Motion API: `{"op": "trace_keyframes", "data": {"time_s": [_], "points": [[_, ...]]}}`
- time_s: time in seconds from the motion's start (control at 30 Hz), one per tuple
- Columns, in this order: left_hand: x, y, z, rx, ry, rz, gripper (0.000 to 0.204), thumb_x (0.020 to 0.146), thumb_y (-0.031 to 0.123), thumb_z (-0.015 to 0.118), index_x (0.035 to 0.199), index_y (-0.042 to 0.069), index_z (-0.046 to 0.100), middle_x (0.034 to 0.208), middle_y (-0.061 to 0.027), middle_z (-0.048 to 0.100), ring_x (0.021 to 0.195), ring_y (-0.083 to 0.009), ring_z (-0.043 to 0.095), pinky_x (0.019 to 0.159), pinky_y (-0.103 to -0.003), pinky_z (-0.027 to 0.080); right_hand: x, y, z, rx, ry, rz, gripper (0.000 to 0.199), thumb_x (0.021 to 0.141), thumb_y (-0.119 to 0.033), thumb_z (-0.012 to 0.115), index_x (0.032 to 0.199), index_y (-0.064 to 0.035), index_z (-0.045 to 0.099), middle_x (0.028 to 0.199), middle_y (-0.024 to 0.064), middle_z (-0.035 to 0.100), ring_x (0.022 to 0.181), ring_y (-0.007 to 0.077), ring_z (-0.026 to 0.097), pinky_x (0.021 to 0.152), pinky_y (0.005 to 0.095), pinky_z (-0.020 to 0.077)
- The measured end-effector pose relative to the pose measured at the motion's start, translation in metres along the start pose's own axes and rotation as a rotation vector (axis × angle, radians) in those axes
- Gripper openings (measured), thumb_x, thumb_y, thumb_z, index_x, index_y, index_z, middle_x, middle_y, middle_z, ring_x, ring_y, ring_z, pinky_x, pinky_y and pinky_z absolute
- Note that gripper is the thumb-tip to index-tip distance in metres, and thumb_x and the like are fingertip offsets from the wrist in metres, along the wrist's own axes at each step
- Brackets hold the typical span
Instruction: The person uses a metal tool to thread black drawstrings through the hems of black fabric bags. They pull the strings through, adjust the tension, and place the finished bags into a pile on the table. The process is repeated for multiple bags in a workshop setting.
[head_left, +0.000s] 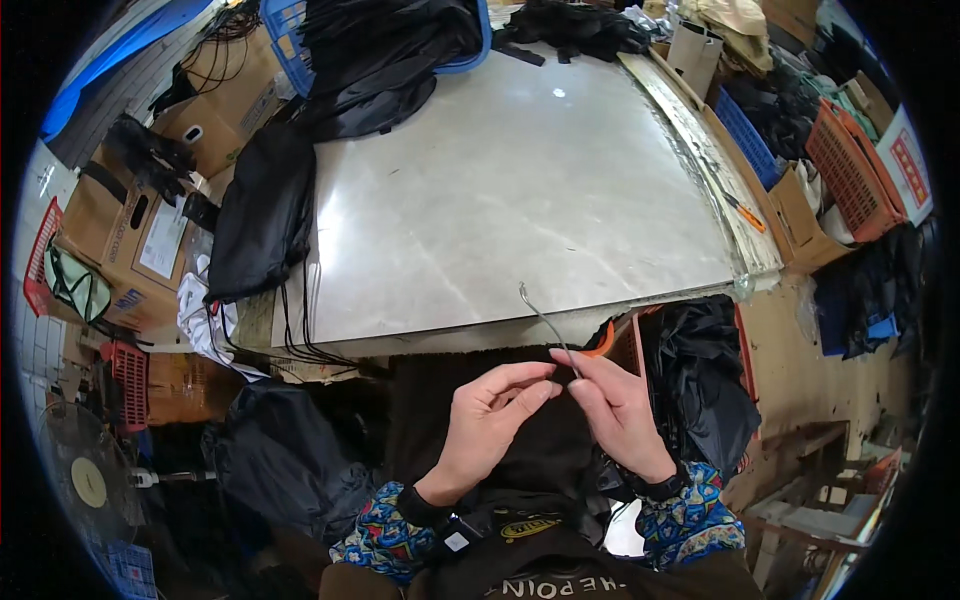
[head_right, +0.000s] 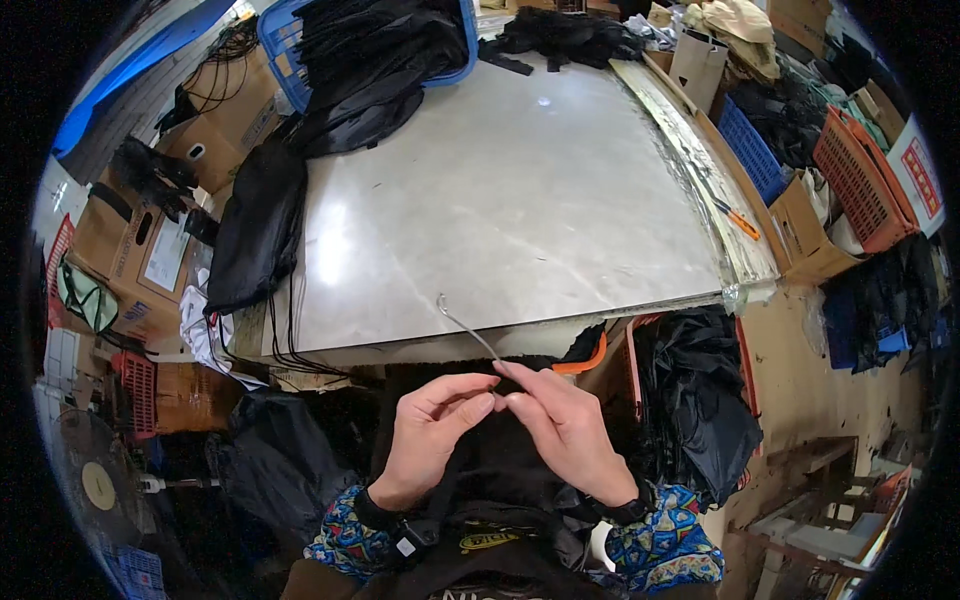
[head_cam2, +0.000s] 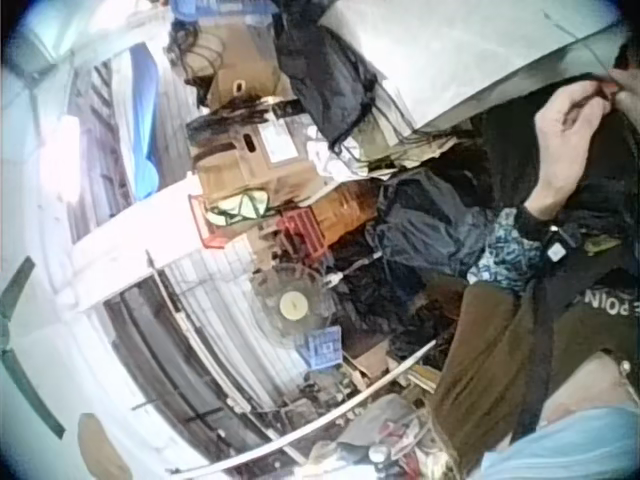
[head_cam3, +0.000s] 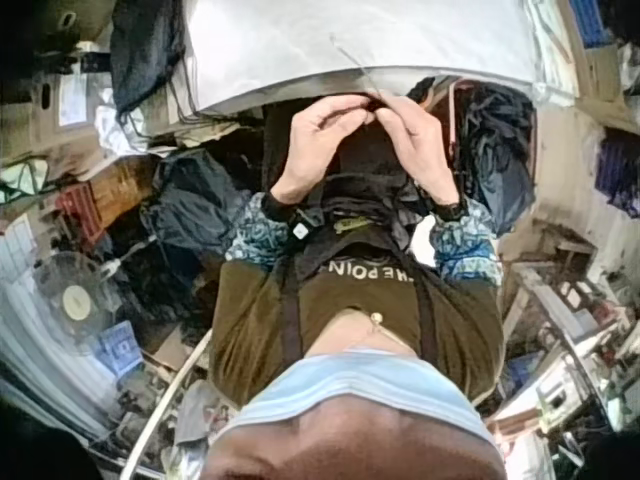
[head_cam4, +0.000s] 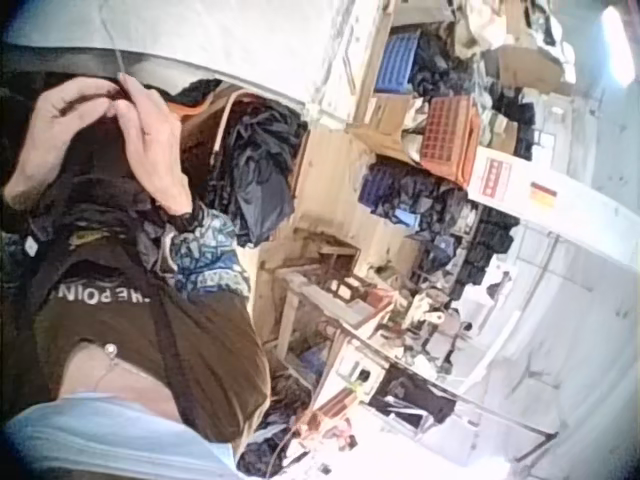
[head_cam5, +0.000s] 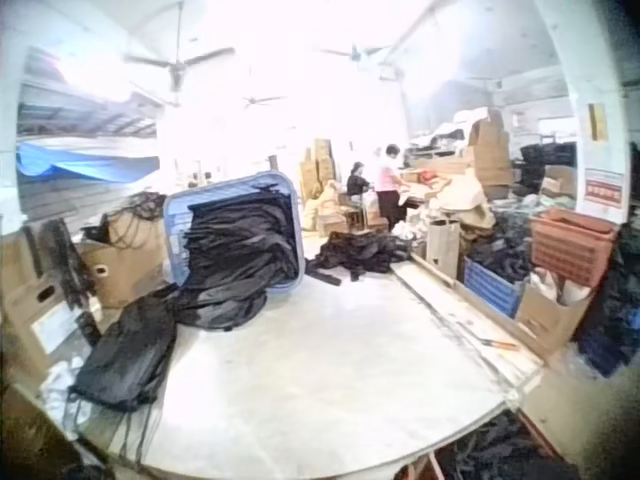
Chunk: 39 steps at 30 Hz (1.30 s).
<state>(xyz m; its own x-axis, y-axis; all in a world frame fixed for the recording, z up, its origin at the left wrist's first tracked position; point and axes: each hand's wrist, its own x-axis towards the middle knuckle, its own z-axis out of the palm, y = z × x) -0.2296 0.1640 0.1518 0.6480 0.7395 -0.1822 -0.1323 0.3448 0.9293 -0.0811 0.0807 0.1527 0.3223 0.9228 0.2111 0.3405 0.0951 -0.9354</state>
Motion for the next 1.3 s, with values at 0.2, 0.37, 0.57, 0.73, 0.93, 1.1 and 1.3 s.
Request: {"op": "trace_keyframes", "data": {"time_s": [0.2,0.37,0.57,0.73,0.93,1.1,1.3], "points": [[0.003,0.003,-0.02,-0.112,0.102,0.063,0.014,0.09,0.002,0.056,0.102,-0.004,0.061,0.095,-0.0121,0.066,0.086,-0.0166,0.063,0.082,-0.03,0.053,-0.016,-0.001,-0.024,-0.131,-0.098,0.122,0.019,0.09,-0.002,0.054,0.107,0.0008,0.061,0.089,0.0144,0.066,0.07,0.0181,0.062,0.065,0.0256,0.0477],[0.002,0.001,-0.022,-0.163,0.115,0.034,0.011,0.09,0.001,0.054,0.098,-0.003,0.06,0.093,-0.0124,0.064,0.08,-0.0173,0.064,0.076,-0.034,0.056,-0.026,-0.006,-0.023,-0.1,-0.18,0.178,0.018,0.09,-0.003,0.054,0.106,0.0005,0.062,0.09,0.0155,0.067,0.073,0.0208,0.065,0.066,0.0266,0.0493],[0.003,0.006,-0.018,-0.178,0.118,0.027,0.012,0.09,0.002,0.054,0.099,-0.004,0.059,0.092,-0.0153,0.064,0.075,-0.0182,0.064,0.07,-0.033,0.057,-0.032,0.0,-0.019,-0.176,-0.137,0.034,0.021,0.087,0.0,0.057,0.107,-0.001,0.063,0.087,0.0154,0.067,0.073,0.0265,0.065,0.064,0.0299,0.0505],[0.001,0.006,-0.025,-0.125,0.089,0.048,0.012,0.089,-0.001,0.055,0.099,-0.005,0.06,0.09,-0.0152,0.065,0.072,-0.0176,0.064,0.069,-0.032,0.056,-0.034,-0.005,-0.02,-0.306,-0.148,0.042,0.019,0.086,0.002,0.057,0.104,-0.0006,0.064,0.08,0.0164,0.064,0.069,0.0275,0.064,0.06,0.0293,0.0486],[0.001,0.007,-0.029,-0.046,0.066,0.096,0.02,0.087,-0.003,0.058,0.108,-0.004,0.055,0.091,-0.0123,0.065,0.076,-0.0152,0.064,0.07,-0.026,0.053,-0.032,0.001,-0.017,-0.37,-0.138,-0.072,0.027,0.082,0.002,0.062,0.109,-0.0022,0.062,0.066,0.014,0.055,0.054,0.0268,0.055,0.048,0.0329,0.0426],[-0.001,0.01,-0.029,-0.006,0.084,0.103,0.03,0.087,-0.003,0.059,0.116,-0.002,0.05,0.093,-0.0111,0.065,0.08,-0.0138,0.064,0.072,-0.025,0.052,-0.03,0.005,-0.017,-0.435,-0.174,-0.127,0.031,0.08,0.002,0.063,0.11,-0.0037,0.062,0.061,0.0113,0.049,0.051,0.0248,0.052,0.046,0.0339,0.0414],[-0.002,0.018,-0.033,0.038,0.041,-0.006,0.032,0.087,0.003,0.062,0.116,-0.002,0.052,0.093,-0.0114,0.065,0.082,-0.0149,0.065,0.073,-0.025,0.052,-0.028,0.006,-0.027,-0.542,-0.242,-0.162,0.037,0.077,0.001,0.062,0.113,-0.0063,0.062,0.059,0.008,0.042,0.05,0.0226,0.049,0.045,0.0345,0.04]]}}
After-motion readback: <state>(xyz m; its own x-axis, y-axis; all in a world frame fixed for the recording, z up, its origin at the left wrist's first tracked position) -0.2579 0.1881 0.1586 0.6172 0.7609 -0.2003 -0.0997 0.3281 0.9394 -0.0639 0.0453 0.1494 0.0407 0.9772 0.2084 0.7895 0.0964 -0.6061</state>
